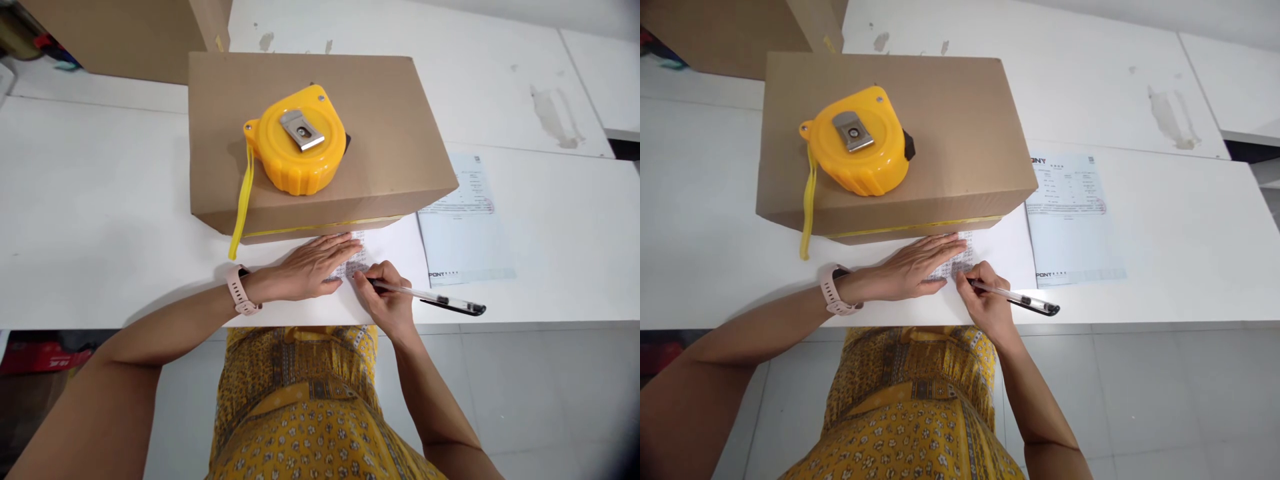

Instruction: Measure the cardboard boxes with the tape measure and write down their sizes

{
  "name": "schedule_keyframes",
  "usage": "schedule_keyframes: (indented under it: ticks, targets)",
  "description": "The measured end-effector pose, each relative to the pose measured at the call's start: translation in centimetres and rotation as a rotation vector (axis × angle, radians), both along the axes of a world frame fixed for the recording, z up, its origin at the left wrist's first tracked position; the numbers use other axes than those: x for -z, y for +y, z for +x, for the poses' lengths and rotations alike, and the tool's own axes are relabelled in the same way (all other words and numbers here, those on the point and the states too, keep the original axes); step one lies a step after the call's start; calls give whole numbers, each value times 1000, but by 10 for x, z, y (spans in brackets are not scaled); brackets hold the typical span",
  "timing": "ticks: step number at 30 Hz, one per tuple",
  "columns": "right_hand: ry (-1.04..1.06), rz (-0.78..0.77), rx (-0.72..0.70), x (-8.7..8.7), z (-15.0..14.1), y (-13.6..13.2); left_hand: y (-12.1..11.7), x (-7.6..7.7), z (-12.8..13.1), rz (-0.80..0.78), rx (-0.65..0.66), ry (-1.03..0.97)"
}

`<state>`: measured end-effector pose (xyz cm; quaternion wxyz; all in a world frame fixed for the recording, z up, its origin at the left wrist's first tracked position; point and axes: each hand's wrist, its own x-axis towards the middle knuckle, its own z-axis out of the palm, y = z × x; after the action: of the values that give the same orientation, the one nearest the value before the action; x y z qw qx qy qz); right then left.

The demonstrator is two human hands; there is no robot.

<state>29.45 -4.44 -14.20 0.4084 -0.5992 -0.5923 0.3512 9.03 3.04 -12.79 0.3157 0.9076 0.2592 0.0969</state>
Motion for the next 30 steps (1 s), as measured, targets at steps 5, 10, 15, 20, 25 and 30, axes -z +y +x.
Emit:
schedule_keyframes:
  ticks: [5, 10, 15, 20, 25, 30]
  targets:
    - [12, -18, 0, 0, 0, -1, 0, 0, 0, 5, -1, 8]
    - [32, -32, 34, 0, 0, -1, 0, 1, 1, 6, -5, 4]
    - [20, 1, 40, 1, 0, 0, 0, -2, 1, -15, -5, 14]
    - [-1, -5, 31, 1, 1, 0, 0, -3, 2, -25, -6, 24]
    - [14, -6, 25, 1, 1, 0, 0, -2, 1, -20, -8, 12]
    - [13, 1, 30, 1, 1, 0, 0, -2, 1, -14, -8, 16]
